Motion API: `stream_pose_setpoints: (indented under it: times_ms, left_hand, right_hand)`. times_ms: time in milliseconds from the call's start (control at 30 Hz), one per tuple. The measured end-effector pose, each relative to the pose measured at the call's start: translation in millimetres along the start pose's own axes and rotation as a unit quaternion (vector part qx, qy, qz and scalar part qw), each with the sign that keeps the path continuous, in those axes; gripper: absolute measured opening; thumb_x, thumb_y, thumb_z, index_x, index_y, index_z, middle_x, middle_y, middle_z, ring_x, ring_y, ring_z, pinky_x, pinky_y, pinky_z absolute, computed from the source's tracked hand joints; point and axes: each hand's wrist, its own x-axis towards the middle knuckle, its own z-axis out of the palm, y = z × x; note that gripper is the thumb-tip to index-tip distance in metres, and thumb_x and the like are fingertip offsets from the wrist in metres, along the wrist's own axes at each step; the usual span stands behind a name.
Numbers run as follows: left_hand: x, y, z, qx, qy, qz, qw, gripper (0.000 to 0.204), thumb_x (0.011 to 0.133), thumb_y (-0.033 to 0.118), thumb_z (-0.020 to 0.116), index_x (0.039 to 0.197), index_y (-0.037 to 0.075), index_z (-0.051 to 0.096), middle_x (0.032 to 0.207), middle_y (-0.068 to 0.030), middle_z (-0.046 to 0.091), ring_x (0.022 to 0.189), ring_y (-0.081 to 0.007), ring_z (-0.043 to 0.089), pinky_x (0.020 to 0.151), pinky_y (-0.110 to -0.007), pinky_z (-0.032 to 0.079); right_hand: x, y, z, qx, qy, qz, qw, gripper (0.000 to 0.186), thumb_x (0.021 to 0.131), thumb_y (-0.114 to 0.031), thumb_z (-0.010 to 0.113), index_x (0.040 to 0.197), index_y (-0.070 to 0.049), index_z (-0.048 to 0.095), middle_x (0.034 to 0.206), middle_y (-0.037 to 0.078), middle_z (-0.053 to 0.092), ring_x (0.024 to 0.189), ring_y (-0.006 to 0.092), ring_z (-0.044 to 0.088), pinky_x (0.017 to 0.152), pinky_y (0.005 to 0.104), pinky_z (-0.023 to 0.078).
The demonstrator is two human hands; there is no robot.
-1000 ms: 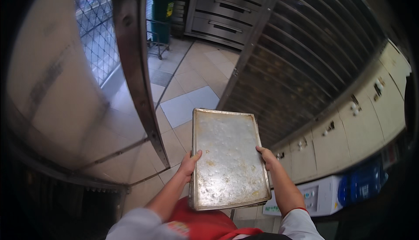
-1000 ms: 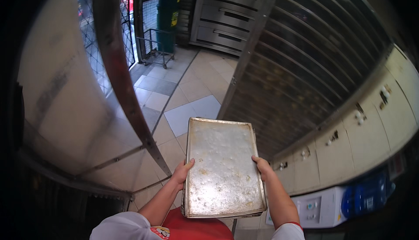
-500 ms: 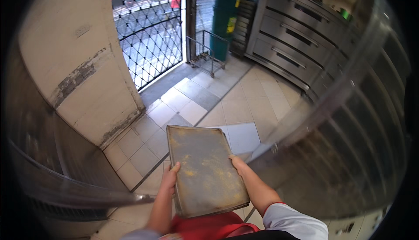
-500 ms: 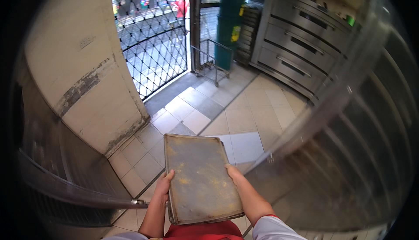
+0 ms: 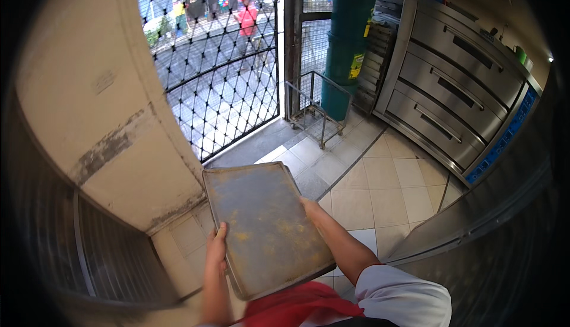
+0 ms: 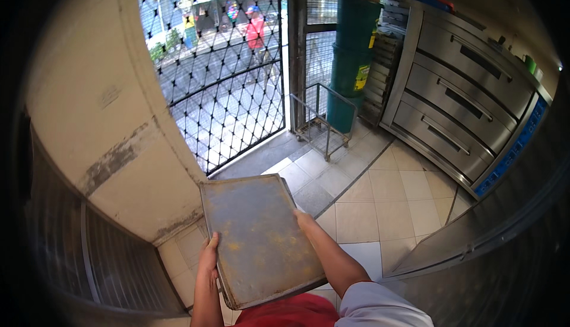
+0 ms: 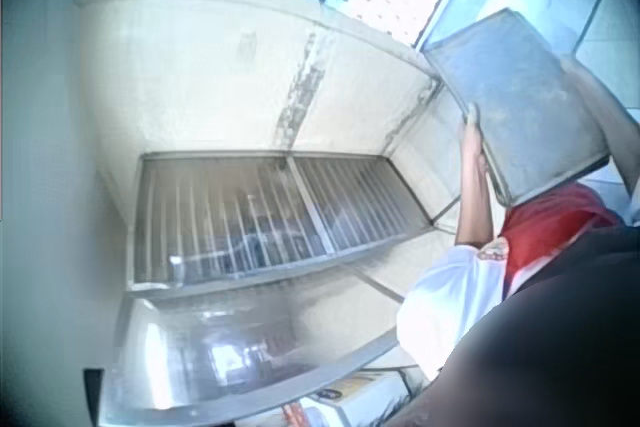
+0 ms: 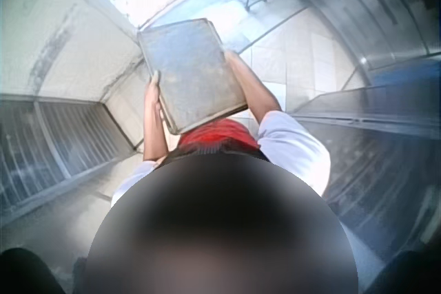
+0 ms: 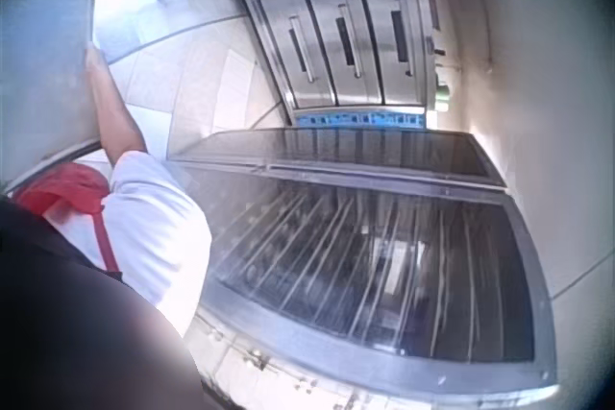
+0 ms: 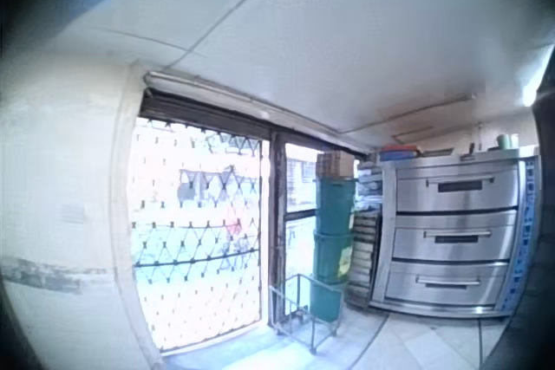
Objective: The person coats small pieces of dough in a yellow powder, places them onto a metal baking tray, and then rolls more dough pieces by hand on a metal work surface before coating them as well.
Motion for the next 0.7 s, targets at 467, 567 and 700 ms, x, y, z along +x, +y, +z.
stream_pose_setpoints:
  times_ms: [467, 567, 700]
  left_hand:
    - [259, 71, 479, 0.092, -0.239, 0.082, 0.963, 0.066, 0.107, 0.050, 0.057, 0.150, -0.001, 0.050, 0.139, -0.0158, 0.064, 0.117, -0.0310, 0.067, 0.098, -0.042, 0.056]
    - [218, 51, 614, 0.105, -0.249, 0.019, 0.963, 0.067, 0.108, 0.050, 0.055, 0.150, -0.002, 0.050, 0.138, -0.0173, 0.064, 0.115, -0.0316, 0.068, 0.095, -0.043, 0.058]
    - [223, 46, 799, 0.139, -0.349, -0.062, 0.925, 0.071, 0.107, 0.057, 0.053, 0.147, -0.002, 0.053, 0.141, -0.0198, 0.061, 0.123, -0.0330, 0.063, 0.101, -0.047, 0.055]
  right_hand:
    - [107, -263, -415, 0.068, 0.165, -0.178, 0.968, 0.063, 0.108, -0.049, 0.049, 0.129, 0.008, 0.066, 0.119, 0.022, 0.071, 0.103, 0.0336, 0.069, 0.092, 0.0457, 0.054]
    - [117, -260, -531, 0.109, 0.204, -0.119, 0.966, 0.065, 0.108, -0.050, 0.050, 0.132, 0.008, 0.064, 0.125, 0.024, 0.070, 0.108, 0.0350, 0.068, 0.092, 0.0460, 0.053]
    - [141, -274, -694, 0.149, 0.310, -0.130, 0.930, 0.062, 0.108, -0.049, 0.051, 0.132, 0.007, 0.064, 0.130, 0.024, 0.067, 0.108, 0.0343, 0.068, 0.091, 0.0460, 0.052]
